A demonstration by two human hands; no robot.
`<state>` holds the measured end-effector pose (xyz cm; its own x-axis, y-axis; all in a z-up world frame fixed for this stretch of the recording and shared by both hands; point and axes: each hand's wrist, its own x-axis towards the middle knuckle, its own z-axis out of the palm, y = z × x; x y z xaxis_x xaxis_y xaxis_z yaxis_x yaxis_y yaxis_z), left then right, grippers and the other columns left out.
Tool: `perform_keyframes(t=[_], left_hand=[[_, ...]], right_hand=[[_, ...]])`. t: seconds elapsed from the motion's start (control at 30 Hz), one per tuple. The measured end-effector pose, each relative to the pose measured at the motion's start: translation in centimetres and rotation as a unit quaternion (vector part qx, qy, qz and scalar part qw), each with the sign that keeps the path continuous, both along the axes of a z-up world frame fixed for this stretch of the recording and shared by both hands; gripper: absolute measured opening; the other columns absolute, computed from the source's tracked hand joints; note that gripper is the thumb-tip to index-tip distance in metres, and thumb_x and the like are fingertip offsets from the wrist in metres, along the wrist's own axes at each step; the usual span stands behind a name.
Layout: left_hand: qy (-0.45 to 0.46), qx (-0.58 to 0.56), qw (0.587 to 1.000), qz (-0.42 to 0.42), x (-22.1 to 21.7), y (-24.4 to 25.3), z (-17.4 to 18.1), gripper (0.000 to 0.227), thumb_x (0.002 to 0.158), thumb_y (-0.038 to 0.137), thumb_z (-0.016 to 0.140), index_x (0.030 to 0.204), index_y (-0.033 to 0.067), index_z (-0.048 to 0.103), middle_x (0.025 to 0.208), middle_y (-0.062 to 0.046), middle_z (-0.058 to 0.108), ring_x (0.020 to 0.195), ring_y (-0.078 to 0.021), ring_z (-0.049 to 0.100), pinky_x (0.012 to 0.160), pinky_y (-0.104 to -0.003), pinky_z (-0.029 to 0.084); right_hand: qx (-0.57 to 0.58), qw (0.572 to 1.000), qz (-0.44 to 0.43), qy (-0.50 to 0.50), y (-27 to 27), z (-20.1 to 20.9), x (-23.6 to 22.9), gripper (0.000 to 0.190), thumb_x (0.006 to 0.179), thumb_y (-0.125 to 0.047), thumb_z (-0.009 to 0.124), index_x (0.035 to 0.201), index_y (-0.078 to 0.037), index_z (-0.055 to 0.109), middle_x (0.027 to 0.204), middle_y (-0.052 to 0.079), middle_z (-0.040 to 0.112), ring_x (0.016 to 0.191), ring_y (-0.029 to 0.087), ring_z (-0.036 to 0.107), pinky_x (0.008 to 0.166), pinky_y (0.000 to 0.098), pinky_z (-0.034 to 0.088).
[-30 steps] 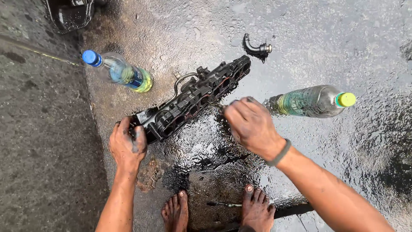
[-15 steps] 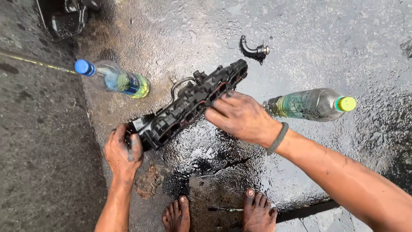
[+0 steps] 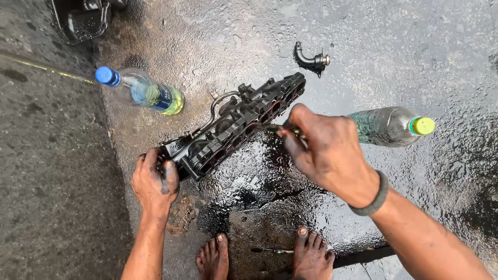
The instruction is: Cleaning a vehicle engine manifold using a brush and cleaning liquid.
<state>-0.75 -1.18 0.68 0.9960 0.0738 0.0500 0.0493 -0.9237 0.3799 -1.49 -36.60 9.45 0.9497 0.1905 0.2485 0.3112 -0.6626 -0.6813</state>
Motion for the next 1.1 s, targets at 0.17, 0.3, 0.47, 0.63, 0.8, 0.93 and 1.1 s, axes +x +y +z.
perform_keyframes(t=[0.17, 0.3, 0.47, 0.63, 0.8, 0.93, 1.1], left_hand=[[0.01, -0.001, 1.0, 0.002, -0.4, -0.4, 0.4, 0.041, 0.083, 0.022, 0.064, 0.118, 0.0015, 0.068, 0.097, -0.024, 0.065, 0.085, -0.042, 0.066, 0.078, -0.053, 0.052], [0.029, 0.004, 1.0, 0.01, 0.0, -0.3, 0.1, 0.038, 0.084, 0.02, 0.061, 0.117, 0.0009, 0.068, 0.095, -0.022, 0.066, 0.084, -0.0375, 0.067, 0.08, -0.052, 0.053], [0.05, 0.004, 0.998, 0.025, -0.6, -0.6, 0.8, 0.038, 0.084, 0.019, 0.061, 0.116, 0.0003, 0.068, 0.092, -0.021, 0.065, 0.083, -0.0366, 0.066, 0.079, -0.053, 0.052], [0.04, 0.018, 0.999, 0.02, -0.2, -0.2, -0.2, 0.039, 0.084, 0.021, 0.062, 0.117, 0.0002, 0.068, 0.093, -0.021, 0.065, 0.084, -0.0368, 0.066, 0.077, -0.052, 0.052], [0.049, 0.014, 0.999, 0.019, -0.3, -0.7, 0.8, 0.041, 0.084, 0.021, 0.062, 0.119, -0.0002, 0.067, 0.094, -0.023, 0.065, 0.084, -0.0388, 0.066, 0.078, -0.054, 0.052], [0.011, 0.04, 0.999, -0.014, -0.2, 0.0, 0.0, 0.041, 0.083, 0.022, 0.063, 0.117, -0.0003, 0.068, 0.094, -0.023, 0.066, 0.087, -0.0404, 0.066, 0.082, -0.054, 0.052], [0.031, 0.018, 0.999, 0.007, 0.4, -0.5, 0.6, 0.039, 0.083, 0.021, 0.061, 0.116, 0.0008, 0.069, 0.098, -0.023, 0.066, 0.086, -0.0399, 0.066, 0.079, -0.053, 0.052]], right_hand=[[-0.01, 0.999, -0.019, -0.033, 1.0, -2.4, 0.3, 0.012, 0.091, -0.005, 0.067, 0.091, -0.004, 0.055, 0.053, 0.005, 0.055, 0.044, 0.019, 0.055, 0.04, 0.0366, 0.042], [0.027, 0.998, -0.041, 0.026, -0.4, -1.8, -0.2, 0.013, 0.098, -0.007, 0.068, 0.089, -0.007, 0.059, 0.057, 0.001, 0.063, 0.04, 0.012, 0.056, 0.032, 0.0314, 0.041], [0.005, 0.993, -0.052, 0.109, 0.7, -3.7, 0.6, 0.013, 0.092, -0.007, 0.068, 0.085, -0.007, 0.057, 0.052, 0.002, 0.061, 0.039, 0.012, 0.054, 0.037, 0.0341, 0.042], [0.041, 0.987, -0.069, 0.141, -0.5, 0.0, 1.2, 0.018, 0.088, -0.014, 0.075, 0.079, -0.008, 0.06, 0.053, 0.001, 0.06, 0.04, 0.011, 0.052, 0.037, 0.0332, 0.037], [0.066, 0.977, -0.061, 0.192, 0.7, -2.7, 0.9, 0.025, 0.084, -0.02, 0.08, 0.079, -0.004, 0.062, 0.053, 0.002, 0.056, 0.045, 0.009, 0.045, 0.041, 0.0293, 0.033], [0.118, 0.973, -0.03, 0.194, -1.2, -0.8, 0.8, 0.014, 0.088, -0.017, 0.076, 0.084, -0.007, 0.068, 0.058, 0.002, 0.06, 0.048, 0.008, 0.048, 0.042, 0.0315, 0.033], [-0.032, 0.984, 0.008, 0.177, -2.8, -0.7, -0.9, 0.021, 0.088, -0.024, 0.073, 0.104, -0.011, 0.075, 0.062, 0.011, 0.068, 0.05, 0.025, 0.062, 0.046, 0.0412, 0.045]])
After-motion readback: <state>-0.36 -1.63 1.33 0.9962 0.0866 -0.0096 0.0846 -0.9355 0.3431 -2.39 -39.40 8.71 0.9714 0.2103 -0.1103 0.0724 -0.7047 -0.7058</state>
